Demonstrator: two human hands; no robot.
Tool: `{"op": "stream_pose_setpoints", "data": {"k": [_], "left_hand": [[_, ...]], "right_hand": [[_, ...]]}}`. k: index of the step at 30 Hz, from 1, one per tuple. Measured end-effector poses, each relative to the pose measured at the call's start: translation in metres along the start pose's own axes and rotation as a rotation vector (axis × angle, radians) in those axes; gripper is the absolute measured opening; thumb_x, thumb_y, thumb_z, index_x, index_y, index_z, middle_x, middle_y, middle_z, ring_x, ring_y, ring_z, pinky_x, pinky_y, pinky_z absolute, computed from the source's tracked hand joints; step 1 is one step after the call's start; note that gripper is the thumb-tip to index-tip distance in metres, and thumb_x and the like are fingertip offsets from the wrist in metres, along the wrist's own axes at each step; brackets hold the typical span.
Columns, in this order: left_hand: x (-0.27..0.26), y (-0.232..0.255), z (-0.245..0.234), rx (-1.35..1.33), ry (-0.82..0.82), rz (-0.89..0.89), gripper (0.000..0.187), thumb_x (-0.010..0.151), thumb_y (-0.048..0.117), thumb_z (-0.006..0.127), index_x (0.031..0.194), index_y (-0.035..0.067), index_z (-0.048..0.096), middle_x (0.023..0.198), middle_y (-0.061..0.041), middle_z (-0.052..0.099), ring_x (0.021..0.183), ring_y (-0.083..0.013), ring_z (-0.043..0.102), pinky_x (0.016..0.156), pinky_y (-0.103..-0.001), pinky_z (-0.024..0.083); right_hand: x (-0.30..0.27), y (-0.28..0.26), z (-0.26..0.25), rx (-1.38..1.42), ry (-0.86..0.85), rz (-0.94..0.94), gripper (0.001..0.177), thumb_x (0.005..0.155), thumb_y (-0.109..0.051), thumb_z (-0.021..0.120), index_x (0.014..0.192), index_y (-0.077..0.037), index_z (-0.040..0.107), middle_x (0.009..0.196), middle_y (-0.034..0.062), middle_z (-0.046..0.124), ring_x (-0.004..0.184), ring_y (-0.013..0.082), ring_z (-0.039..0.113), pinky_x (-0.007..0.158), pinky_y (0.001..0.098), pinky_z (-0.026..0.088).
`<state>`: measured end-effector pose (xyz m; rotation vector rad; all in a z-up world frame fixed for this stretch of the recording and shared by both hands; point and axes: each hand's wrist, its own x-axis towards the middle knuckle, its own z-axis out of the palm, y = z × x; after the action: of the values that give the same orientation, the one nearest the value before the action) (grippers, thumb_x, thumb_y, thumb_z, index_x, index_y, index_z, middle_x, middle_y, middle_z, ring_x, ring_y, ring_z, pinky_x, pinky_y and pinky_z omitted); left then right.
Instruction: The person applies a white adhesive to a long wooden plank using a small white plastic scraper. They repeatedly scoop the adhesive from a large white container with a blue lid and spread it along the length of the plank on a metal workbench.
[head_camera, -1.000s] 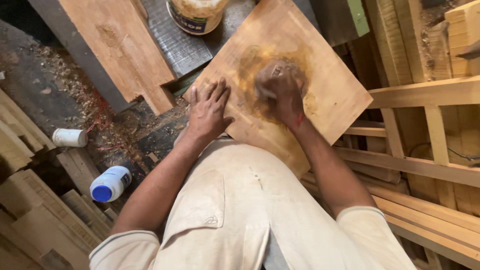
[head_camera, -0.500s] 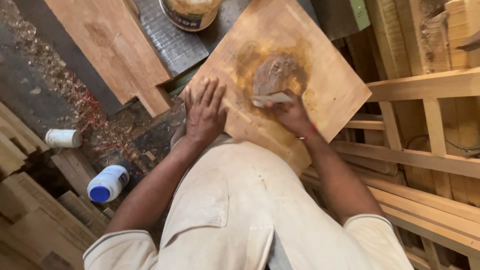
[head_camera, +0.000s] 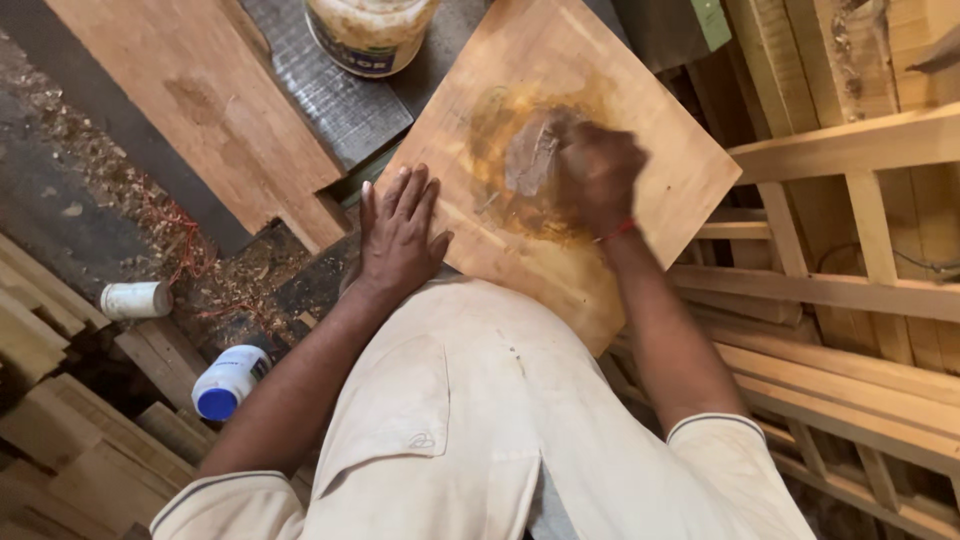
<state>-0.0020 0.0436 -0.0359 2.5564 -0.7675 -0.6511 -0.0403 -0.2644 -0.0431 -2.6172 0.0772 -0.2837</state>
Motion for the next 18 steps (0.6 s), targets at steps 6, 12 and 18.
{"op": "stream_pose_setpoints", "data": {"k": [6, 12, 18], "left_hand": [[0.012, -0.001, -0.016, 0.033, -0.101, 0.027, 0.084, 0.085, 0.045, 0.072, 0.153, 0.005, 0.043, 0.165, -0.012, 0.031, 0.153, -0.0287, 0.024, 0.121, -0.065, 0.009], [0.016, -0.008, -0.023, 0.017, -0.182, 0.054, 0.085, 0.085, 0.045, 0.072, 0.154, 0.006, 0.041, 0.166, -0.012, 0.029, 0.153, -0.0301, 0.022, 0.120, -0.065, 0.008], [0.017, -0.008, -0.029, 0.032, -0.159, 0.080, 0.084, 0.085, 0.044, 0.073, 0.154, 0.007, 0.042, 0.166, -0.011, 0.032, 0.153, -0.0289, 0.026, 0.122, -0.063, 0.011]], "right_hand": [[-0.054, -0.060, 0.012, -0.252, -0.425, -0.005, 0.057, 0.063, -0.009, 0.065, 0.120, -0.006, 0.071, 0.111, 0.0138, 0.070, 0.098, 0.0372, 0.063, 0.082, 0.0529, 0.041], [0.017, 0.014, -0.015, -0.062, -0.349, 0.469, 0.017, 0.099, -0.019, 0.073, 0.084, -0.011, 0.070, 0.084, 0.0101, 0.069, 0.082, 0.0246, 0.068, 0.072, 0.0380, 0.047], [0.010, -0.023, 0.009, -0.072, -0.096, 0.045, 0.025, 0.071, -0.006, 0.076, 0.094, -0.018, 0.079, 0.098, 0.0000, 0.078, 0.093, 0.0263, 0.066, 0.083, 0.0449, 0.048]]}}
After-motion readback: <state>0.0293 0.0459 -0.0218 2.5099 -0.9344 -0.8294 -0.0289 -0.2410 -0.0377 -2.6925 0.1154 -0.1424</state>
